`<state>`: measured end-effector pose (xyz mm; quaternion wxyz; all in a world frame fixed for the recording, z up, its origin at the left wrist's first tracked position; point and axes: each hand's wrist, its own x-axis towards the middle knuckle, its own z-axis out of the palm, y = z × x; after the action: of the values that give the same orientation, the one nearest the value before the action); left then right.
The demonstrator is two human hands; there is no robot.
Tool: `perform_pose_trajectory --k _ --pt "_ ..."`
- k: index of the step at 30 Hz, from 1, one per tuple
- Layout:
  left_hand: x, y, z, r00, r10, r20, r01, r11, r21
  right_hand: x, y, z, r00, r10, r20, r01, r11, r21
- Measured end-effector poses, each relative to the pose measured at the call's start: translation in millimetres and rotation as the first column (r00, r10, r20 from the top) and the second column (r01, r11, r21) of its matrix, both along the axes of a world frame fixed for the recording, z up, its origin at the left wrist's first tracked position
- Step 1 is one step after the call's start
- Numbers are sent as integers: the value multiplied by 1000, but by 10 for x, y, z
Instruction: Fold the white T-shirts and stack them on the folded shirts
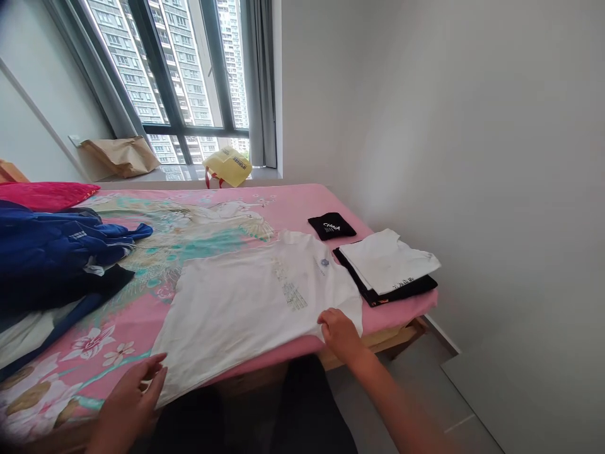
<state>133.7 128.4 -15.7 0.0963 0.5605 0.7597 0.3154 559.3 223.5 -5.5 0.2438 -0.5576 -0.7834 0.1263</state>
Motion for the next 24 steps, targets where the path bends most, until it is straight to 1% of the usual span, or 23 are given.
perform_pose_trajectory --k 1,2,4,6,8,11,13,17,20,24 --pt "155 113 31 995 -98 5 98 994 44 -51 63 16 999 7 -40 -6 1000 14" --pt "324 237 53 978 -207 2 206 976 71 -105 130 23 997 12 -73 -11 1000 25" --pt "668 493 65 917 -398 -14 397 914 82 -199 273 15 992 22 -120 -17 999 42" --pt "964 722 42 854 -519 -31 520 853 51 -239 423 -14 989 17 -145 -9 998 54" --pt "1180 897 0 807 -588 -52 589 808 10 -206 579 -56 988 -32 -152 41 998 54" --pt "1385 1067 -47 763 -641 -83 641 767 -27 -57 828 -125 977 -171 -127 174 985 13" --pt "1503 1151 -49 744 -661 -100 660 750 -48 47 999 -173 967 -233 -102 232 973 -14" --pt "1777 1304 -24 715 -686 -135 679 728 -99 166 1276 -315 966 -252 -51 250 967 -47" --pt "1960 1390 -36 712 -686 -148 676 727 -121 200 1358 -506 964 -264 24 265 961 -75" --pt "2187 1482 -58 722 -680 -127 662 733 -155 227 1362 -771 906 -335 260 369 925 -94"
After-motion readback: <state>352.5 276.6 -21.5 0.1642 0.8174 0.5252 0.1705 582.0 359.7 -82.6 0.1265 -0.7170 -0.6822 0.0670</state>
